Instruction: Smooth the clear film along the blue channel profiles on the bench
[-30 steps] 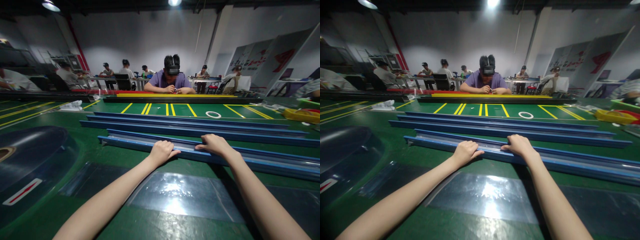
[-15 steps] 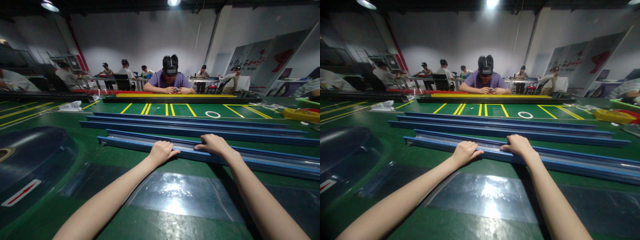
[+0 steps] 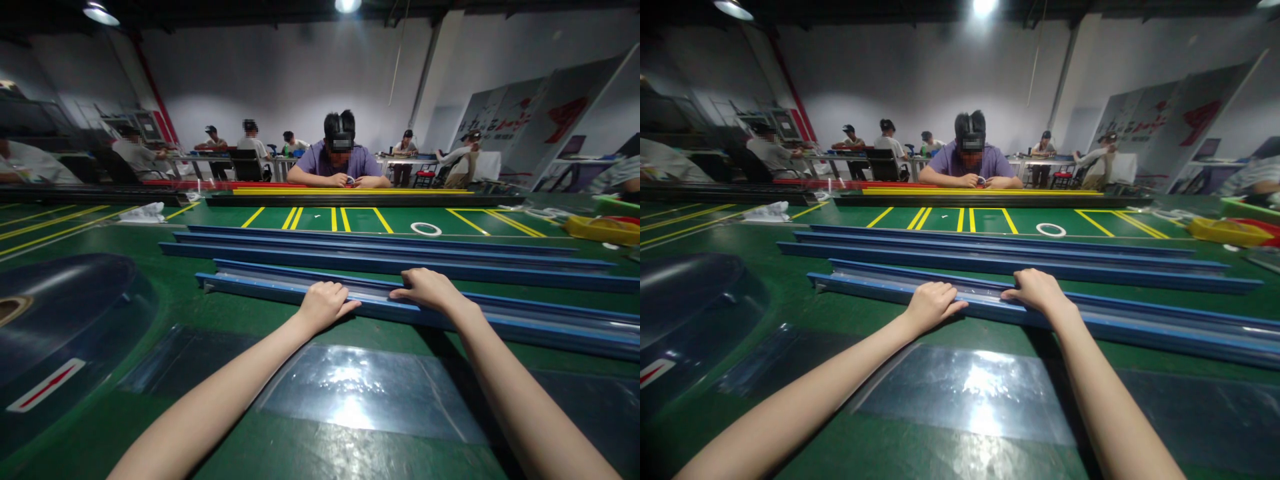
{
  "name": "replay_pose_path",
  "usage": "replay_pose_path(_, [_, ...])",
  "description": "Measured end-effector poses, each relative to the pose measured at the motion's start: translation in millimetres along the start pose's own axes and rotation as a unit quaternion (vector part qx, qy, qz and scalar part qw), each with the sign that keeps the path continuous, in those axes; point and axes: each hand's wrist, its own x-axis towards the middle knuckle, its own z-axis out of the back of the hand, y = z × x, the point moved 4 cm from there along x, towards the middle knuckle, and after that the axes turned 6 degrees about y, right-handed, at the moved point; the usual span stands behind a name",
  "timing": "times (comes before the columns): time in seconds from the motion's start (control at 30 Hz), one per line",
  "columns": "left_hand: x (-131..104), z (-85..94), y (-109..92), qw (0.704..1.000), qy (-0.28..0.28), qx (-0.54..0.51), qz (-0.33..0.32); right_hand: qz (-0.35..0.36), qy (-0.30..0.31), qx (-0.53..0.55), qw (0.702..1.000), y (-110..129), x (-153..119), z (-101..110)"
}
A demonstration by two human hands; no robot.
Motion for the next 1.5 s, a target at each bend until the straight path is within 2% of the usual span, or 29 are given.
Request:
replay_pose_path(0.17, [2,2.2,-1,0.999,0.030,-0.010,0.015,0.012,-0.006,-0.025,1.000,7,-5,4])
replay_pose_path(0.33, [7,5.9,-1,0.988,0.131,-0.038,0.065,0.012,-0.001,-0.029,1.000,10,-3,1])
replay_pose_path(0.43, [10,9.7,1,0.977,0.190,-0.058,0.083,0.057,-0.024,0.025,0.998,18,0,1])
replay_pose_path(0.57, [13,17.3,6,0.962,0.252,-0.083,0.069,0.143,-0.082,0.123,0.979,35,1,5])
replay_pose_path(0.77, [6,25.5,28,0.942,0.311,-0.104,0.073,0.195,-0.131,0.162,0.958,54,3,0])
replay_pose_path(1.0, [-20,26.6,50,0.956,0.271,-0.070,0.092,0.187,-0.129,0.146,0.963,70,2,-2])
replay_pose_path(1.2, [-43,26.5,67,0.969,0.221,-0.015,0.113,0.144,-0.148,0.058,0.977,82,-6,-3])
replay_pose_path(1.37, [-52,24.7,75,0.974,0.188,0.011,0.124,0.117,-0.187,-0.004,0.975,88,-8,-7])
replay_pose_path(1.5, [-55,21.3,77,0.982,0.152,0.022,0.113,0.126,-0.200,-0.014,0.972,87,-7,-8])
